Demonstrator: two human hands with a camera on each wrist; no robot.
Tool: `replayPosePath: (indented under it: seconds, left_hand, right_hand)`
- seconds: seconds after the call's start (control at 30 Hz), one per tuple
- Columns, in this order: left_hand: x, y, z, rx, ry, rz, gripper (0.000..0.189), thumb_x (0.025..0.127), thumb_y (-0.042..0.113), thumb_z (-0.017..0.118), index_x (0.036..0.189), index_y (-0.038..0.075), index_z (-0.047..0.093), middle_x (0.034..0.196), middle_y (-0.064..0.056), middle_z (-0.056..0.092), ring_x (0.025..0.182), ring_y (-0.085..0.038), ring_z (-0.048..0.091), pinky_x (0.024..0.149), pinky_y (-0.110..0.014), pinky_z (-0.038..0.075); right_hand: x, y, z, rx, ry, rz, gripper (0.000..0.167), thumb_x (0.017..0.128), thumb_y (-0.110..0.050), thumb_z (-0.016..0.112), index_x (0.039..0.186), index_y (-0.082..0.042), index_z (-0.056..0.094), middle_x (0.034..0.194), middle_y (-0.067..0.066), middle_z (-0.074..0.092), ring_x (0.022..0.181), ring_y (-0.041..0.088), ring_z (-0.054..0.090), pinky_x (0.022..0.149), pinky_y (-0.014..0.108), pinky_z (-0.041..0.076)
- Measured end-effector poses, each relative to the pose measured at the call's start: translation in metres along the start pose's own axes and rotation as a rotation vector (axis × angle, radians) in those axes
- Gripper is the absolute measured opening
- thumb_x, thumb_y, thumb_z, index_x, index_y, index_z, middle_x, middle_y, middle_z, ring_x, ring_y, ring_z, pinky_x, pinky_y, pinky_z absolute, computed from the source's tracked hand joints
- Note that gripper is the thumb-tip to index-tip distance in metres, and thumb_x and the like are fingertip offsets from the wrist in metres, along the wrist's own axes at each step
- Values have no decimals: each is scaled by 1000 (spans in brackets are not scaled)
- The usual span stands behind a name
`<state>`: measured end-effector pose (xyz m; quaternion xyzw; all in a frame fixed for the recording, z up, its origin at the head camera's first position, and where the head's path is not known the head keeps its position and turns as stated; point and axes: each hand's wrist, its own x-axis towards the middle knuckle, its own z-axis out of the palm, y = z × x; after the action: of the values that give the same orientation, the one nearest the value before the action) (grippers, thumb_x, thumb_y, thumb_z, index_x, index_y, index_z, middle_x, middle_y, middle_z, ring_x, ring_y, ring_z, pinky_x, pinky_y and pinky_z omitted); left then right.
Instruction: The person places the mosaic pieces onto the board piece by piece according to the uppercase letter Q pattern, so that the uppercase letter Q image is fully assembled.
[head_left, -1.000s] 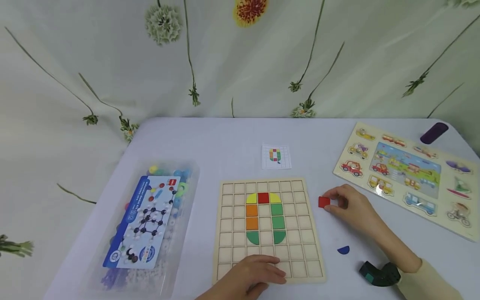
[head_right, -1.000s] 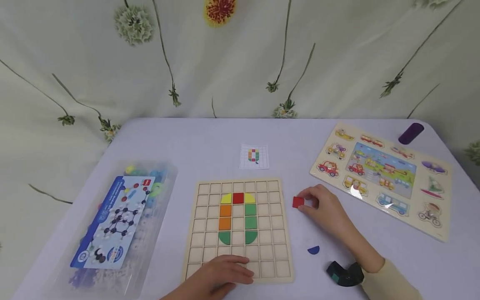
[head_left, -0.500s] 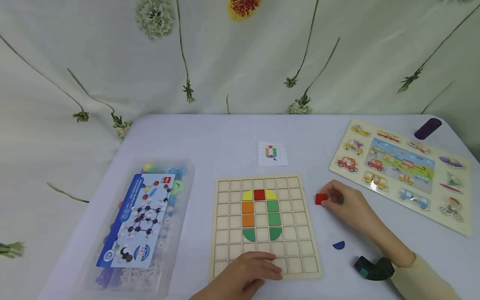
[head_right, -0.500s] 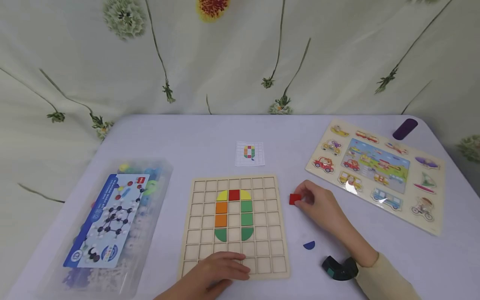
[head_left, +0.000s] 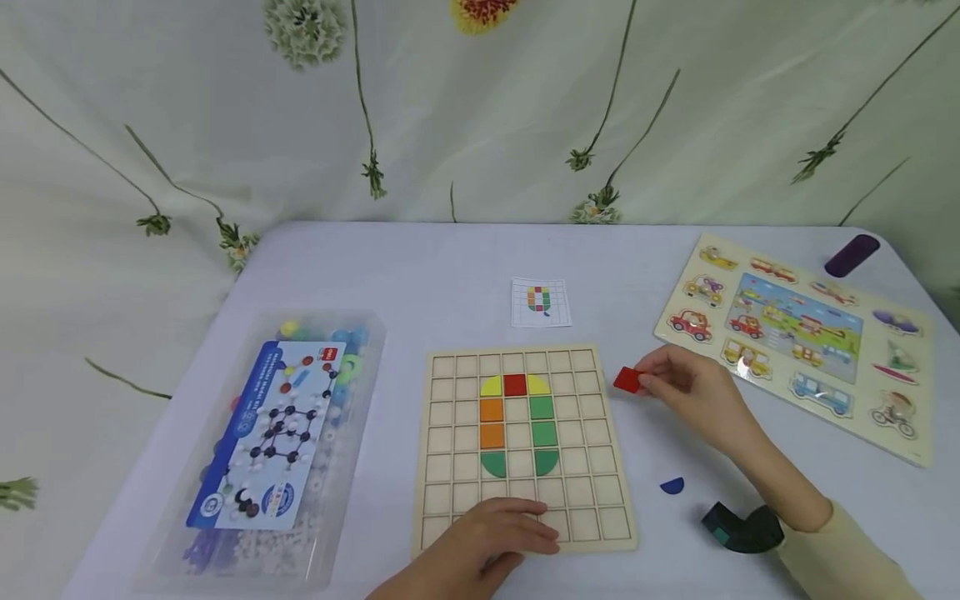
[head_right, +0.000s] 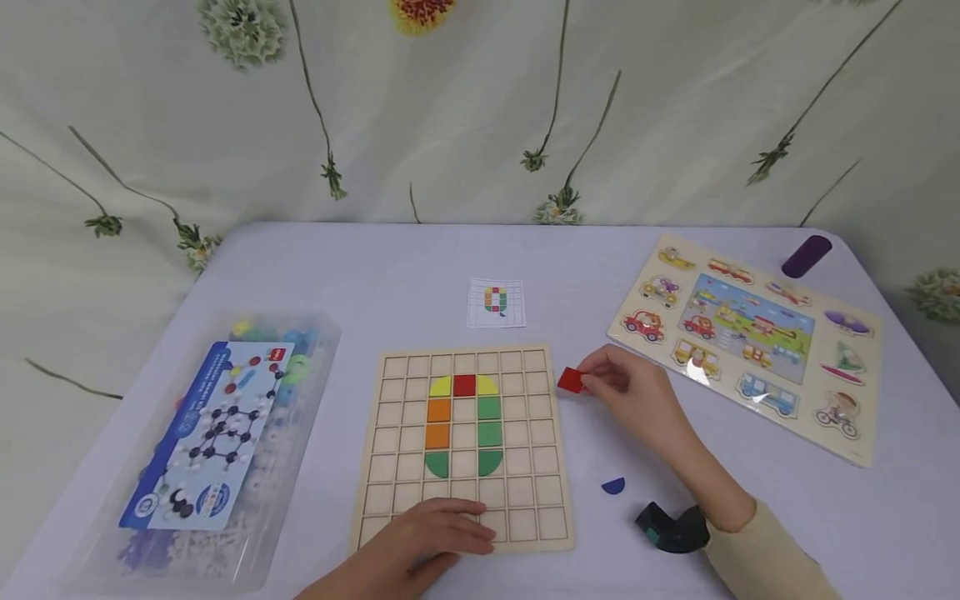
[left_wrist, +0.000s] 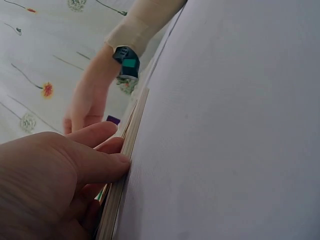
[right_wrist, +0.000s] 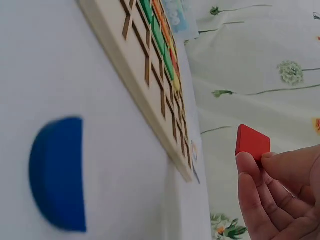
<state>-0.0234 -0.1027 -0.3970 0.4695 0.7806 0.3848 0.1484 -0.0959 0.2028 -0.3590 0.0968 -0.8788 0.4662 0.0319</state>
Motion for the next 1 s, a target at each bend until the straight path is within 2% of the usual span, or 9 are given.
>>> replayPosePath:
  seconds: [0.2, 0.43, 0.67, 0.87, 1.0]
  left_hand:
    - [0, -1, -1, -8, -10, -17, 38, 84, -7, 63, 116, 13, 67, 118, 11, 60, 123, -10, 43, 100, -31, 37]
    - [1, -3, 0, -4, -5, 13, 37, 83, -7, 63, 115, 11, 67, 117, 8, 61, 122, -11, 45, 100, -32, 37]
    - [-1, -4, 1, 0, 4, 21, 36, 83, -8, 63, 114, 10, 67, 117, 7, 62, 122, -12, 45, 99, -32, 38]
    - [0, -3, 0, -16, -12, -9, 37, 85, -7, 61, 116, 12, 66, 118, 10, 61, 123, -11, 43, 101, -32, 36]
    - [-1, -3, 1, -18, -9, -2, 36, 84, -7, 62, 115, 11, 67, 117, 8, 61, 122, -11, 44, 100, -32, 36]
  right_hand:
    - [1, -29, 17, 134, -38, -9, 15, 83, 5, 67, 96, 0, 62, 86, 7, 64, 73, 20, 66, 66, 30, 56]
    - [-3, -40, 55, 286, -200, 30, 13, 84, 4, 66, 95, 0, 62, 83, 8, 64, 72, 23, 65, 67, 29, 55]
    - [-7, -42, 81, 235, -272, 28, 8, 84, -4, 68, 90, -8, 65, 79, -2, 63, 71, 16, 60, 63, 24, 52]
    - [-12, -42, 92, 175, -275, 4, 7, 84, -6, 69, 87, -12, 65, 76, -6, 62, 68, 13, 56, 56, 22, 46]
    - [-14, -42, 96, 127, -279, -19, 10, 84, -7, 70, 86, -15, 65, 74, -9, 61, 65, 11, 54, 53, 21, 45]
